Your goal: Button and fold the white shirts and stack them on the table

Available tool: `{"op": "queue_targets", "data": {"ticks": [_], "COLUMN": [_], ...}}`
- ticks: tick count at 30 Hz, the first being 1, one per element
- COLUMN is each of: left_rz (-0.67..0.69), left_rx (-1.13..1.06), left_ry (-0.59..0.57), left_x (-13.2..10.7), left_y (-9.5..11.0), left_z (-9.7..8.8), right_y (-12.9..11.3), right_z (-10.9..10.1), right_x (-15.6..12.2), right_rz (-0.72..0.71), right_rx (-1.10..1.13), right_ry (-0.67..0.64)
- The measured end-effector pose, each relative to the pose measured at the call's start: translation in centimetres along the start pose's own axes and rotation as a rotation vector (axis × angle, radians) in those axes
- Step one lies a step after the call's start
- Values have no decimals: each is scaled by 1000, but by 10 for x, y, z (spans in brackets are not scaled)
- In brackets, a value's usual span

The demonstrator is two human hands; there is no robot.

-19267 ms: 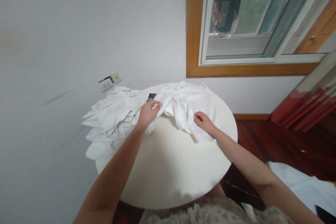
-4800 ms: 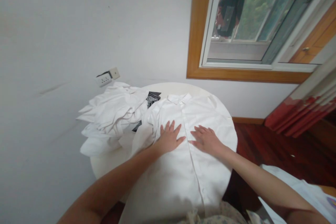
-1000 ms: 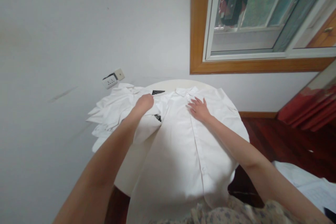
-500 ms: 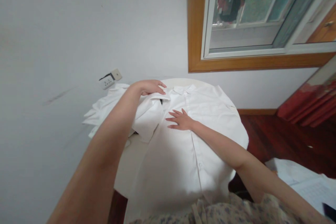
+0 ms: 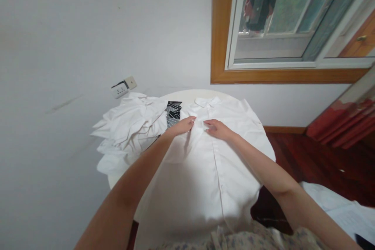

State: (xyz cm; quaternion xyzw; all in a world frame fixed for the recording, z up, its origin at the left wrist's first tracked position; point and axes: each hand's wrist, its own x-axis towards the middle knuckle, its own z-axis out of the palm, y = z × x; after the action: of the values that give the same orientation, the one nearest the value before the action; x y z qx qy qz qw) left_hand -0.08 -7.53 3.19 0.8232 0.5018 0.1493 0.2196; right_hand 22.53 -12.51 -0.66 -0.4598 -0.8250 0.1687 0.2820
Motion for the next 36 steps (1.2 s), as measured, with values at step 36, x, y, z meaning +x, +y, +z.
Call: {"op": "queue_targets", "data": {"ticks": [36], "left_rz": [306], "left_rx": [122], "left_ry": [100], "left_x": [-19], "left_y": [-89], "left_z": [19], "right_y": [-52], "right_z": [4], "right_x": [-23], "right_rz": [-285], "right_rx": [-268], "right_ry": [-132]}}
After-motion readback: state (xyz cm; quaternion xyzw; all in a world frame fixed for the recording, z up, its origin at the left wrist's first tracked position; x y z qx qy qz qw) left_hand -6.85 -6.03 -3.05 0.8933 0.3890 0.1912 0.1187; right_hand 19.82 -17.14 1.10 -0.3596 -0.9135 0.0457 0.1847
